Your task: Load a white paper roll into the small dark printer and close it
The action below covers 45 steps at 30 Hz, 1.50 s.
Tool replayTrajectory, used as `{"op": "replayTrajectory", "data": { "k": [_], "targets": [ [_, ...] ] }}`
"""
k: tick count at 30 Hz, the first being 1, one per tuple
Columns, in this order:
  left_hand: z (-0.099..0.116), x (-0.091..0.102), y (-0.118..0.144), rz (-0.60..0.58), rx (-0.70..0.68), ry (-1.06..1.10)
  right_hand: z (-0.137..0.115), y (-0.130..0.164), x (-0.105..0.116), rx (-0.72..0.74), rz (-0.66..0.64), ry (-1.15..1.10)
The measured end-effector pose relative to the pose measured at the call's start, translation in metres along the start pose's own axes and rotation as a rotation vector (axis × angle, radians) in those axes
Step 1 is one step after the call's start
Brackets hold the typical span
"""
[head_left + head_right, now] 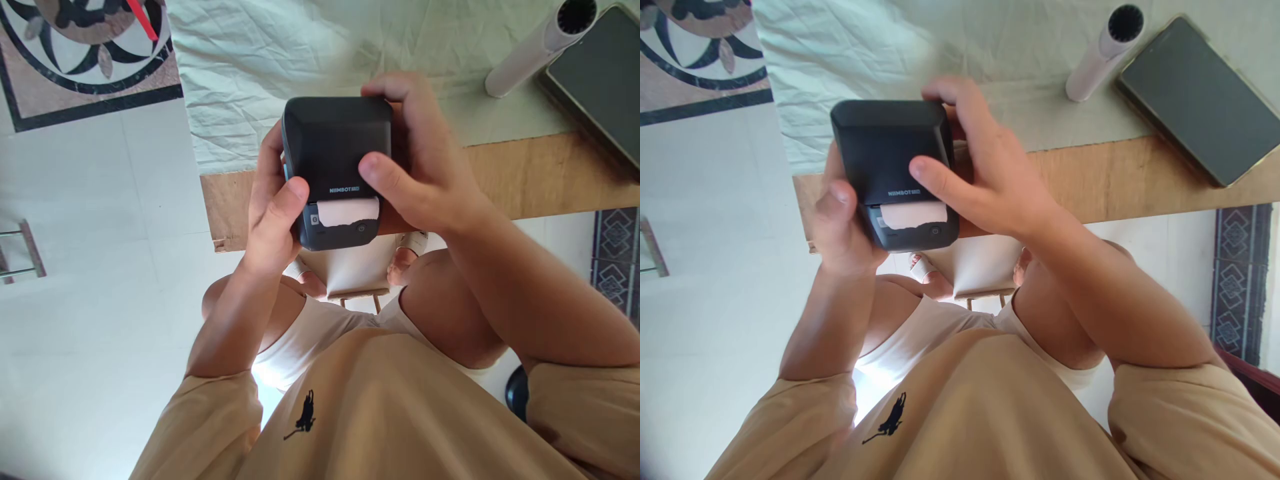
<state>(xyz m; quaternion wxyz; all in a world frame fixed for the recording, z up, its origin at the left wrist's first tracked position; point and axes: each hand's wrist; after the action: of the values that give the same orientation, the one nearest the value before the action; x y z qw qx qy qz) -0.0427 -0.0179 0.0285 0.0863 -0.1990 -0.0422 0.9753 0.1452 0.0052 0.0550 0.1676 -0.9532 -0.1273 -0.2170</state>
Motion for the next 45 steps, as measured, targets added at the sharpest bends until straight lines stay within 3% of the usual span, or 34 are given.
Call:
{"op": "replayTrajectory", "data": {
  "k": [6, 11, 17, 25, 27, 30, 32, 40, 45],
  "targets": [
    [0.001, -0.003, 0.002, 0.109, 0.002, -0.080, -0.005, 0.001, 0.002, -0.006, -0.024, -0.025],
    [-0.001, 0.001, 0.000, 0.054, -0.006, -0.128, -0.004, 0.000, 0.001, -0.013, -0.006, 0.049],
    [-0.006, -0.001, 0.001, 0.096, -0.023, 0.006, -0.003, -0.002, 0.000, -0.011, 0.018, 0.194],
    [-0.001, -0.003, -0.005, -0.028, -0.030, 0.006, 0.002, 0.003, 0.001, 0.109, 0.040, 0.053],
    [0.004, -0.006, -0.006, 0.011, -0.010, 0.031, 0.002, 0.003, 0.002, 0.103, 0.026, 0.064],
    [0.010, -0.012, -0.003, 0.163, 0.119, 0.087, 0.000, 0.002, 0.002, 0.069, -0.019, 0.099],
    [0.013, -0.015, -0.001, 0.205, 0.192, 0.113, -0.001, 0.002, 0.002, 0.047, -0.042, 0.118],
    [0.007, -0.010, -0.001, 0.246, 0.131, 0.159, 0.004, 0.002, -0.001, 0.127, -0.040, 0.172],
    [0.012, -0.011, -0.004, 0.259, 0.196, 0.128, 0.005, 0.002, 0.000, 0.151, -0.018, 0.205]
  ]
}}
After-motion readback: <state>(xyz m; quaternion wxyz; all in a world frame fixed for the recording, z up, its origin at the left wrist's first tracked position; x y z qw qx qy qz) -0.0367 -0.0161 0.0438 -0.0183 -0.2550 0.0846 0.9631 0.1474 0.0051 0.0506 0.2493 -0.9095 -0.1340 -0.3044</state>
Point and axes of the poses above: each hand's wrist, its own y-axis away from the middle knuckle, its own x-axis out of the back of the hand, z = x × y, and after that the axes turned 4 degrees about z, right-handed
